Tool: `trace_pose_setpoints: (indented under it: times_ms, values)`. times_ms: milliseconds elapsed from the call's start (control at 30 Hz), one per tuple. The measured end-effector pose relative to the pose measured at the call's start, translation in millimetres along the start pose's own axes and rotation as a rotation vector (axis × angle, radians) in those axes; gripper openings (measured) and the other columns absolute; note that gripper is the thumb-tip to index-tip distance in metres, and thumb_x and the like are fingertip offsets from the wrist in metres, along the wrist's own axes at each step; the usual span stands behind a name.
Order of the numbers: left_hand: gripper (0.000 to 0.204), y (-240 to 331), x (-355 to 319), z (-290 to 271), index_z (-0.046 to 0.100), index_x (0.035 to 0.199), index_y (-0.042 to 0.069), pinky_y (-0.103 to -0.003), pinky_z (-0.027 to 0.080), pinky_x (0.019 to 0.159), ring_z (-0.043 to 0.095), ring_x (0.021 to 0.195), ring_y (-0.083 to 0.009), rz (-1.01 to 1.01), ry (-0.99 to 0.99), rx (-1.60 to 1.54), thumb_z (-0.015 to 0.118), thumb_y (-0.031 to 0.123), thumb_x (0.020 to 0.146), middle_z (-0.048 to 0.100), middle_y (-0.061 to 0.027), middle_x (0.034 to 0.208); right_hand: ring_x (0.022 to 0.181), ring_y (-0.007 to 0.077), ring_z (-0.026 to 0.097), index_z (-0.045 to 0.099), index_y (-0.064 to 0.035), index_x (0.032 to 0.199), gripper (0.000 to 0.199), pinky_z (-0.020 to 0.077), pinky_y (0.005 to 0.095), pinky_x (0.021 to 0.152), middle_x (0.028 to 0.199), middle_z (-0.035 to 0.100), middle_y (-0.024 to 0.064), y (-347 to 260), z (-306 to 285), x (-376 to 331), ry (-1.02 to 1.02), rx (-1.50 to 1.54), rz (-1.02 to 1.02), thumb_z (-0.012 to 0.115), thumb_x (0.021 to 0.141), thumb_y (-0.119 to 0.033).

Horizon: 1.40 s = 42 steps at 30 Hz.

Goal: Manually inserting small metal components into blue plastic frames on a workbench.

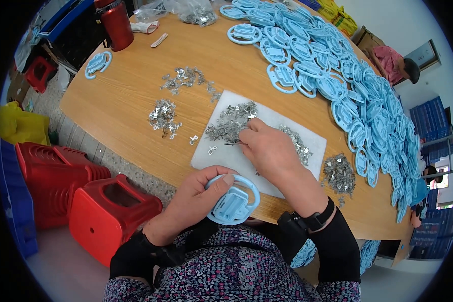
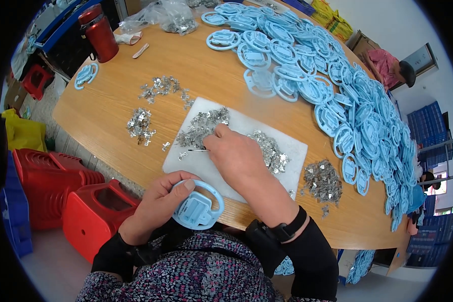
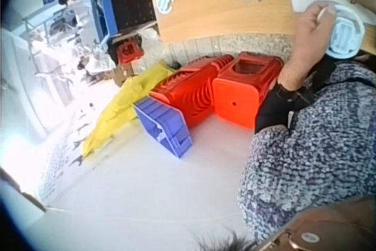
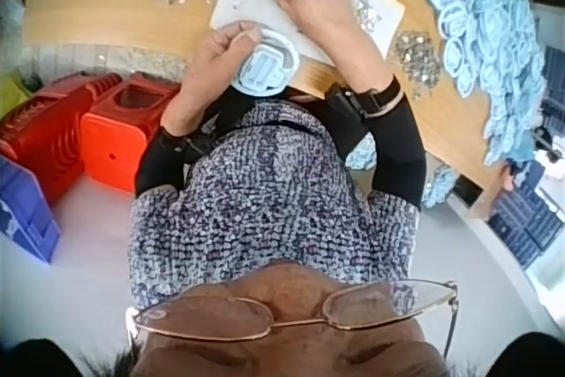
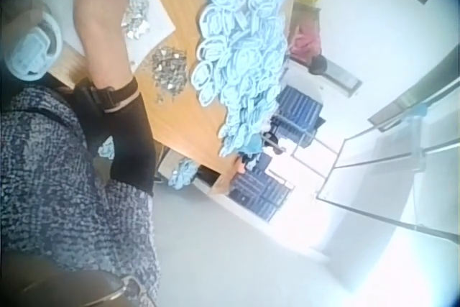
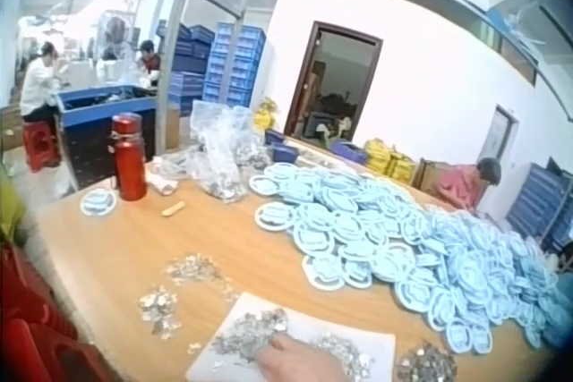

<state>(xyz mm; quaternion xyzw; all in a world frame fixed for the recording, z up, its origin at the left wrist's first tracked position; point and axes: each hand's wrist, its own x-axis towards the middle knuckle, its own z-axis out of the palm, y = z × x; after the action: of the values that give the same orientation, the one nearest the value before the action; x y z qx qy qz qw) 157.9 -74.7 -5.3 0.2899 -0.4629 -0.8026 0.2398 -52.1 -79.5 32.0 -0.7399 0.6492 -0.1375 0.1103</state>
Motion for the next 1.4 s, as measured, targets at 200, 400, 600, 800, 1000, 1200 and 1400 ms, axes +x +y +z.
trace_pose_setpoints:
  times_ms: [200,400,600,800,1000,1200,1400]
  values:
    - [0.025,5,-3,1,0.066,0.112,0.001,-0.02,0.051,0.072,0.062,0.083,-0.0019,-0.067,-0.036,0.017,0.057,0.023,0.104,0.069,0.0012,0.093,0.084,0.0382,0.063,0.062,-0.0044,0.089,0.011,0.0514,0.0463,0.072,0.092,0.06,0.0149,13,-22,-5,-0.171,0.104,-0.014,0.066,0.087,-0.015]
    - [0.024,1,0,0,0.066,0.115,0.0,-0.021,0.05,0.069,0.058,0.08,-0.0022,-0.073,-0.092,0.121,0.06,0.019,0.101,0.068,0.0007,0.091,0.082,0.0401,0.062,0.059,-0.0025,0.087,0.017,0.0493,0.047,0.07,0.087,0.061,0.0161,17,-30,-14,-0.15,0.145,0.107,0.068,0.086,-0.017]
    - [0.024,2,1,4,0.066,0.116,0.001,-0.021,0.049,0.07,0.057,0.081,-0.0021,-0.047,-0.105,0.173,0.06,0.019,0.101,0.067,0.0007,0.091,0.081,0.038,0.064,0.06,-0.0047,0.085,0.016,0.0517,0.0473,0.07,0.087,0.062,0.0128,13,-7,-15,-0.097,0.032,0.004,0.069,0.086,-0.018]
    - [0.024,3,0,5,0.066,0.116,0.001,-0.021,0.049,0.069,0.057,0.08,-0.0022,-0.048,-0.095,0.182,0.061,0.019,0.101,0.067,0.0006,0.091,0.081,0.0365,0.065,0.061,-0.006,0.086,0.013,0.0534,0.0465,0.07,0.088,0.062,0.0113,7,-13,-13,-0.054,0.031,-0.027,0.069,0.085,-0.017]
    - [0.024,7,0,6,0.066,0.115,0.0,-0.021,0.049,0.07,0.057,0.081,-0.0025,-0.048,-0.106,0.216,0.061,0.019,0.101,0.067,0.0002,0.092,0.081,0.0351,0.066,0.061,-0.0064,0.088,0.013,0.0543,0.0458,0.07,0.091,0.061,0.0101,13,-8,-15,-0.077,-0.032,-0.04,0.069,0.084,-0.016]
    - [0.024,6,0,6,0.065,0.115,0.0,-0.021,0.049,0.07,0.056,0.082,-0.0024,-0.064,-0.102,0.19,0.061,0.019,0.101,0.067,0.0002,0.092,0.082,0.034,0.066,0.062,-0.0065,0.089,0.013,0.0549,0.0457,0.071,0.091,0.062,0.0098,3,-16,-12,-0.11,-0.079,-0.071,0.069,0.083,-0.016]
    - [0.024,0,3,2,0.065,0.115,0.002,-0.02,0.047,0.072,0.056,0.082,-0.0016,-0.061,-0.087,0.184,0.054,0.021,0.105,0.065,0.0021,0.092,0.081,0.0349,0.065,0.06,-0.0051,0.085,0.015,0.0537,0.0459,0.069,0.088,0.061,0.0111,-1,-26,-14,-0.079,-0.113,-0.041,0.068,0.082,-0.017]
